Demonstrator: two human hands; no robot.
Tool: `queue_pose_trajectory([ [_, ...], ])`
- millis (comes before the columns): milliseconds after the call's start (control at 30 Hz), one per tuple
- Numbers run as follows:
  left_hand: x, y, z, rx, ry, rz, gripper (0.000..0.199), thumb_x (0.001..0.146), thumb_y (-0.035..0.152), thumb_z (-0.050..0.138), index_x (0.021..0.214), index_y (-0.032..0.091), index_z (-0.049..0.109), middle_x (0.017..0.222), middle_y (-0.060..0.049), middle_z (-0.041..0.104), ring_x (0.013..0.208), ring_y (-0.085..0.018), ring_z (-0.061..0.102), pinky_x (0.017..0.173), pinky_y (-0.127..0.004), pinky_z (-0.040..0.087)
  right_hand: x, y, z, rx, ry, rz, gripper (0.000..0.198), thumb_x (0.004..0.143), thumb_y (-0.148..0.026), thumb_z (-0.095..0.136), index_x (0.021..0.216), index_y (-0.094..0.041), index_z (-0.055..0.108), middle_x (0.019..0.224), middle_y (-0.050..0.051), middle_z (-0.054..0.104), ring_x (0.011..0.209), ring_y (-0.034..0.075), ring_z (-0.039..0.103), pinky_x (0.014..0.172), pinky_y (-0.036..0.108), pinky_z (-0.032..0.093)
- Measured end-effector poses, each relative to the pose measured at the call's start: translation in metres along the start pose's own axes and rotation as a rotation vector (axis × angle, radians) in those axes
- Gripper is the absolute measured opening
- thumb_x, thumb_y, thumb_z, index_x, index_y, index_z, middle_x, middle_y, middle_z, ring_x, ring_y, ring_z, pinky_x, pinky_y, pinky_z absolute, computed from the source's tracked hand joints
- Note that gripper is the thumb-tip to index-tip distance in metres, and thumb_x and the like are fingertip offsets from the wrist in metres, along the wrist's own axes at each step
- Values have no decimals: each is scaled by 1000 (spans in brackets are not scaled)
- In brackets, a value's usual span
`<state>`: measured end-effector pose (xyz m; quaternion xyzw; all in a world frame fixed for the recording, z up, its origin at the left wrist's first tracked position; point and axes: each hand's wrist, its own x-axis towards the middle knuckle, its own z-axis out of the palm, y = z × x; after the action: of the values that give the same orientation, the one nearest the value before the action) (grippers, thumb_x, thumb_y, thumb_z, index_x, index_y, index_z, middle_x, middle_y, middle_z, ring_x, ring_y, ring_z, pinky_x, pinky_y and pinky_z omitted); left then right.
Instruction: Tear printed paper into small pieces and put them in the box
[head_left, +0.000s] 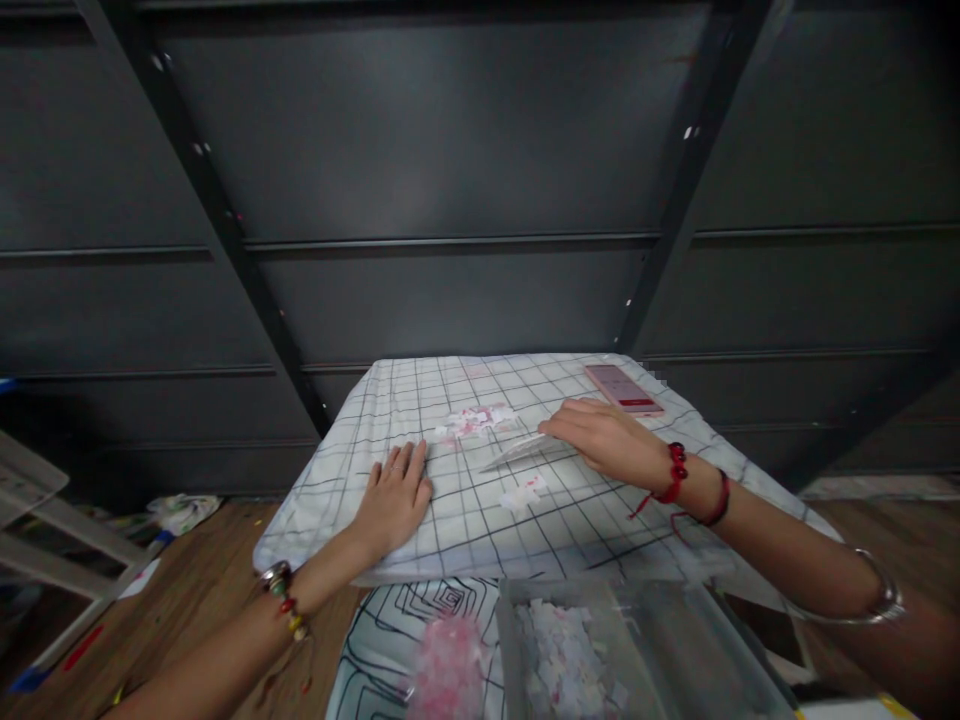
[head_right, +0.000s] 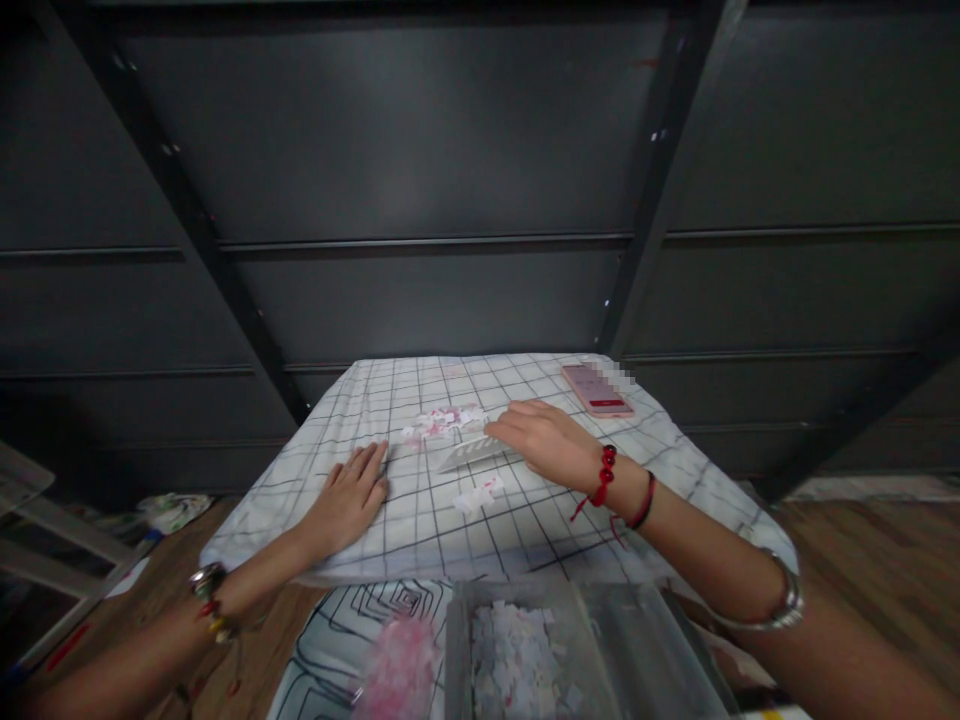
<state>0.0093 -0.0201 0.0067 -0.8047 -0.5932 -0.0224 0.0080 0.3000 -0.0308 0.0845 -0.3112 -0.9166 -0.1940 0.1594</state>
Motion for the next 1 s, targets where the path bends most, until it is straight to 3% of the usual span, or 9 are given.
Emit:
queue_pose_trajectory([
  [167,-9,14,-4,-34,-92,41,57,92,41,22,141,14,18,146,-13,18,132,-29,13,103,-49,17,-10,-8,4,4,-18,-39,27,79,-2,35,86,-14,58,73,4,59,71,16,48,66,27,38],
  [367,-18,31,-3,-26,-142,164,57,92,48,20,139,16,25,146,-11,14,133,-29,9,104,-49,16,-31,-29,-18,71,-85,43,28,80,-4,32,77,-17,56,64,2,54,61,12,45,58,25,34],
  [600,-27,48,-1,-74,-172,229,55,92,48,23,140,20,25,147,-10,12,133,-30,6,103,-52,13,-51,-55,-47,235,-77,369,39,92,-33,31,58,-19,45,54,-2,48,49,9,45,50,24,35],
  [867,-29,53,-2,-101,-191,225,56,91,50,24,140,22,23,147,-9,11,132,-32,4,102,-54,13,-72,-69,-67,-14,-3,107,39,93,-22,25,66,-19,54,57,1,52,51,11,47,50,26,35],
  [1000,-24,56,-5,-93,-171,226,57,92,50,24,140,21,24,147,-10,13,132,-33,5,102,-54,14,-71,-50,-68,-32,-44,110,30,87,-11,30,79,-20,57,61,1,54,54,12,47,51,26,35],
])
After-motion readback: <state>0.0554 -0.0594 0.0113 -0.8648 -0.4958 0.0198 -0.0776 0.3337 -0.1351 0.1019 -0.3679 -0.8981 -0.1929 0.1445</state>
